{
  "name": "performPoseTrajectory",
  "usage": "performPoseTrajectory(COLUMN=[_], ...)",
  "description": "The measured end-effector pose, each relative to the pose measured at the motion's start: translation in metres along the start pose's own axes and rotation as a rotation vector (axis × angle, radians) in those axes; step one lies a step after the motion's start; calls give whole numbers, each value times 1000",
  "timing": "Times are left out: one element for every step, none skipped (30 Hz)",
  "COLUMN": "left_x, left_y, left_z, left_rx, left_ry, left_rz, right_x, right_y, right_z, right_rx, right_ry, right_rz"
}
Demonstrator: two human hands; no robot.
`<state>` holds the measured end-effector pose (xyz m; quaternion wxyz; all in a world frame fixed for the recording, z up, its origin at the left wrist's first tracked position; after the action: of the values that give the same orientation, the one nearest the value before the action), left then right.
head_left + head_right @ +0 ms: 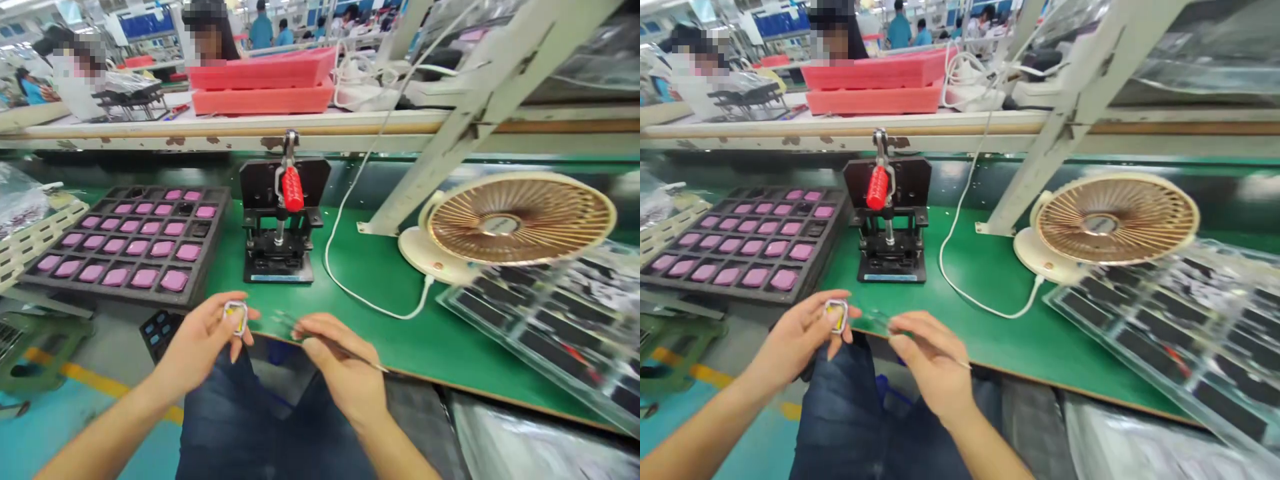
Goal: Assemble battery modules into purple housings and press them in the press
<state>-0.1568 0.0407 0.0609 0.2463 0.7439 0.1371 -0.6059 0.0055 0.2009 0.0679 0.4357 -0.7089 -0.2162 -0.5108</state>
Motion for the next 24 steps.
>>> performPoseTrajectory(left_x=[11,20,27,33,37,39,42,43,45,46,47,48,49,49,50,50,50,50,50,50,50,50,50,50], left_y=[4,6,7,8,8,8,9,9,9,10,10,10,10,10,10,10,10,9,9,8,8,7,7,6], left_z=[-15,-27,-36,-42,-46,-49,-51,-53,-54,-55,-57,-58,-60,-61,-62,-62,-63,-63,-64,-64,-64,-65,-65,-65], left_rx=[17,26,28,27,24,19,13,7,2,0,1,5,10,15,18,20,22,25,29,33,37,43,48,53], left_ry=[-10,-18,-22,-26,-32,-41,-53,-66,-79,-90,-96,-100,-99,-95,-89,-84,-80,-78,-79,-81,-82,-83,-83,-81], left_rz=[24,42,55,64,70,73,74,76,79,82,84,87,88,91,93,95,97,96,94,90,86,84,83,83], right_x=[9,16,21,24,25,25,23,22,20,19,18,18,18,18,18,18,18,18,18,17,16,15,13,11], right_y=[1,3,6,10,14,18,22,25,27,30,31,33,33,34,34,34,33,33,33,34,34,34,35,36], right_z=[-8,-15,-21,-24,-26,-27,-27,-26,-24,-23,-21,-19,-18,-17,-15,-15,-14,-14,-14,-14,-15,-16,-16,-16], right_rx=[47,88,118,137,147,152,153,152,146,138,131,124,116,109,105,102,103,108,117,132,150,166,181,191], right_ry=[58,111,153,181,197,208,213,216,217,219,220,220,220,222,225,227,228,228,229,229,230,231,234,235], right_rz=[80,153,214,261,291,305,309,307,305,302,299,297,293,288,283,279,278,279,280,281,282,282,281,282])
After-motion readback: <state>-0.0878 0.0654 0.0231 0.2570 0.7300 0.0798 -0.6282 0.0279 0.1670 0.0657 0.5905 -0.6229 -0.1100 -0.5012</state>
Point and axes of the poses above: each hand's wrist, its own y-axis away from the middle knuckle, its own z-axis out of the back of the hand, x = y × z, the point moved 9 cm from there along -y, towards the middle knuckle, and after that the axes turned 9 degrees about x, right-handed, at the moved point
